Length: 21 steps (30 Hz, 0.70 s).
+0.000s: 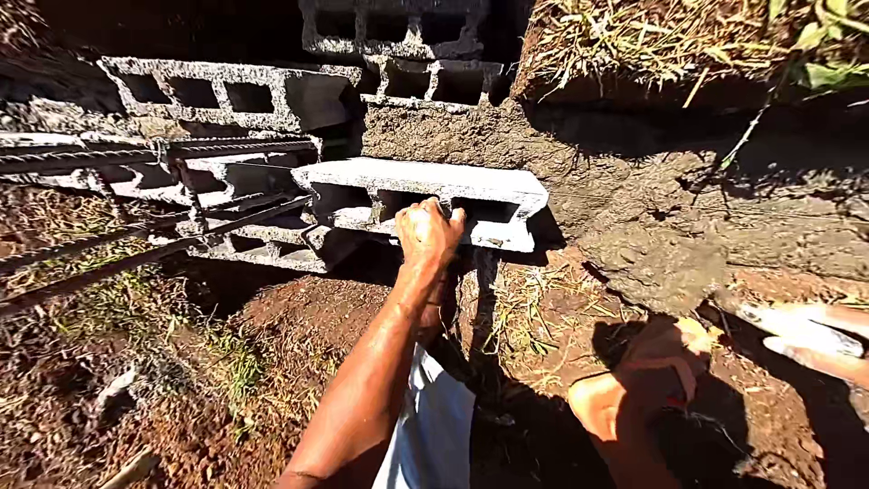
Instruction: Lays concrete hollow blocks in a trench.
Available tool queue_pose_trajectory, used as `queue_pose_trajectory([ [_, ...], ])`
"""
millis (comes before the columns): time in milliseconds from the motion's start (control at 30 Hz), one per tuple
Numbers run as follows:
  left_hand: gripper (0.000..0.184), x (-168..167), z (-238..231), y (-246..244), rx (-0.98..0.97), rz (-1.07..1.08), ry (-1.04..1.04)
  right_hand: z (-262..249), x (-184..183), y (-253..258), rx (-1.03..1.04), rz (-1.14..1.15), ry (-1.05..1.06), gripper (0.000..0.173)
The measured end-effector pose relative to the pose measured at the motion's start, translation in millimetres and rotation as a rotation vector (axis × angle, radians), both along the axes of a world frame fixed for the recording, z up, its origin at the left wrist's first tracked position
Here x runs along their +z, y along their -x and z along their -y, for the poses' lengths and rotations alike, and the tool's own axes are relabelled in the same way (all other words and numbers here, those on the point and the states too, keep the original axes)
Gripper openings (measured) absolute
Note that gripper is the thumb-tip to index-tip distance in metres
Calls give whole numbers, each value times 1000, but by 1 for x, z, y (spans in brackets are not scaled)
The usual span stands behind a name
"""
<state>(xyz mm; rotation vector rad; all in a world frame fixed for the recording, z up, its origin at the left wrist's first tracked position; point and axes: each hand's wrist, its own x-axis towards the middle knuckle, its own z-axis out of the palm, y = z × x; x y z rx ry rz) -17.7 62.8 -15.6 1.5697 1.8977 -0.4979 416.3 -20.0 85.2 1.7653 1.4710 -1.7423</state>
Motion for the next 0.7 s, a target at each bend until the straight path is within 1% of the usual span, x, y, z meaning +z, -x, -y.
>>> queue_pose_trajectory([
  [67, 47, 3, 4, 1, -3, 40, -43, -18, 26, 69, -180, 29, -62, 33],
  [100, 47, 5, 5, 3, -10, 48, -55, -25, 35, 90, -242, 9, -77, 34],
  [133, 47, 6, 5, 4, -21, 52, -62, -22, 33, 96, -259, 2, -93, 35],
  [200, 45, 8, 7, 6, -54, 75, -83, -5, 16, 96, -275, 69, -78, 31],
  [267, 41, 16, 14, 12, -86, 145, -173, -2, 23, 95, -219, 118, -56, 30],
  [300, 40, 26, 22, 16, -76, 200, -220, -7, 40, 95, -163, 90, -30, 31],
  [367, 40, 43, 37, 26, 0, 299, -290, -22, 77, 98, -92, 50, 25, 33],
  [433, 35, 57, 49, 34, 173, 342, -328, -14, 93, 90, -56, 32, 35, 34],
  [500, 34, 65, 57, 43, 354, 374, -294, -5, 102, 91, -56, 19, 49, 39],
  [567, 33, 68, 64, 54, 459, 419, -227, -8, 110, 108, -109, 12, 131, 40],
  [633, 32, 67, 69, 63, 504, 470, -180, -21, 115, 131, -156, 22, 233, 33],
  [700, 32, 68, 75, 74, 529, 502, -133, -45, 113, 149, -150, 51, 374, 25],
])
